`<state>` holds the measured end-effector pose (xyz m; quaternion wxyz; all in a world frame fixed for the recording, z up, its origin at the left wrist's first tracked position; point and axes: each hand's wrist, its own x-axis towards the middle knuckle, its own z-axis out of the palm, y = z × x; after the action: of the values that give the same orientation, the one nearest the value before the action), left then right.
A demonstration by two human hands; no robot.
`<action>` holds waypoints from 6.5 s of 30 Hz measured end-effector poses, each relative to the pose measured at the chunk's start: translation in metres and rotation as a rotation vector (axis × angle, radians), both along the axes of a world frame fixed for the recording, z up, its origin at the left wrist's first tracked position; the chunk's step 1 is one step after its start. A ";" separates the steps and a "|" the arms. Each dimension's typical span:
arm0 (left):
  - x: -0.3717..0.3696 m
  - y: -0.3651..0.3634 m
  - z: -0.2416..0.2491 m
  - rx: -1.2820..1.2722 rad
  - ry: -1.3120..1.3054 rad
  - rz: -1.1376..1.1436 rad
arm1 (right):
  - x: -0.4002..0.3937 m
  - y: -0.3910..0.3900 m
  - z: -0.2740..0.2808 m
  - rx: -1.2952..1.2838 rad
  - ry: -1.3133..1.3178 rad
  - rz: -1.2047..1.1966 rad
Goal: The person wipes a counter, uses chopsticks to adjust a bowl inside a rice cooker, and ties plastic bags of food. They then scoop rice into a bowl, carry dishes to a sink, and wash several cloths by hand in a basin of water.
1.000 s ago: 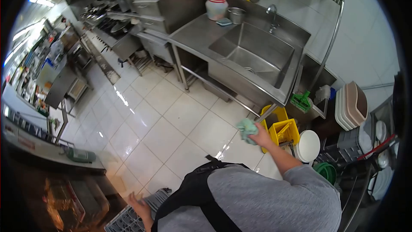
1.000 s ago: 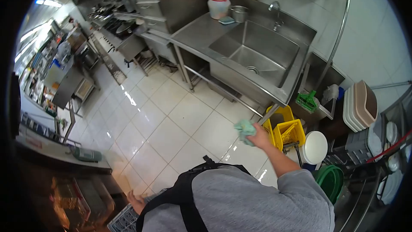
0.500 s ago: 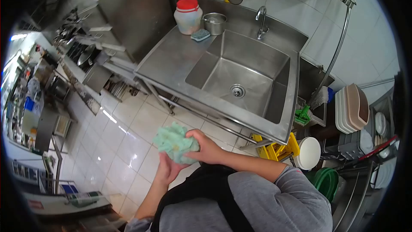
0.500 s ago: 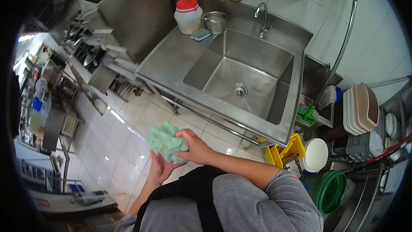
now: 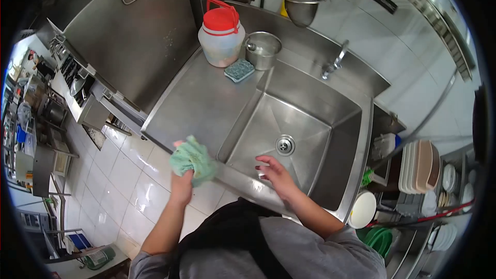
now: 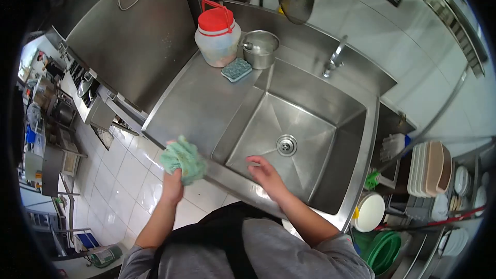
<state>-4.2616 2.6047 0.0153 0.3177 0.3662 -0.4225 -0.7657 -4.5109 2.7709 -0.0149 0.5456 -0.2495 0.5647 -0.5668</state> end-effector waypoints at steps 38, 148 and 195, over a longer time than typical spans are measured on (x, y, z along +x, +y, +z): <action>-0.025 -0.101 -0.035 -1.514 -1.021 -0.458 | -0.023 0.062 0.013 -0.074 0.857 -0.394; -0.008 2.177 0.005 0.246 -0.012 -2.769 | 0.410 2.009 0.042 -0.377 0.044 -2.930; 0.220 2.417 -0.100 0.081 -0.607 -2.240 | 0.691 2.331 -0.121 0.616 0.040 -2.654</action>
<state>-4.0418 5.0216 -0.0844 -0.6641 -0.0341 -0.5440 -0.5118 -3.8198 5.1018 -0.1362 -0.3800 0.5991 0.4878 -0.5086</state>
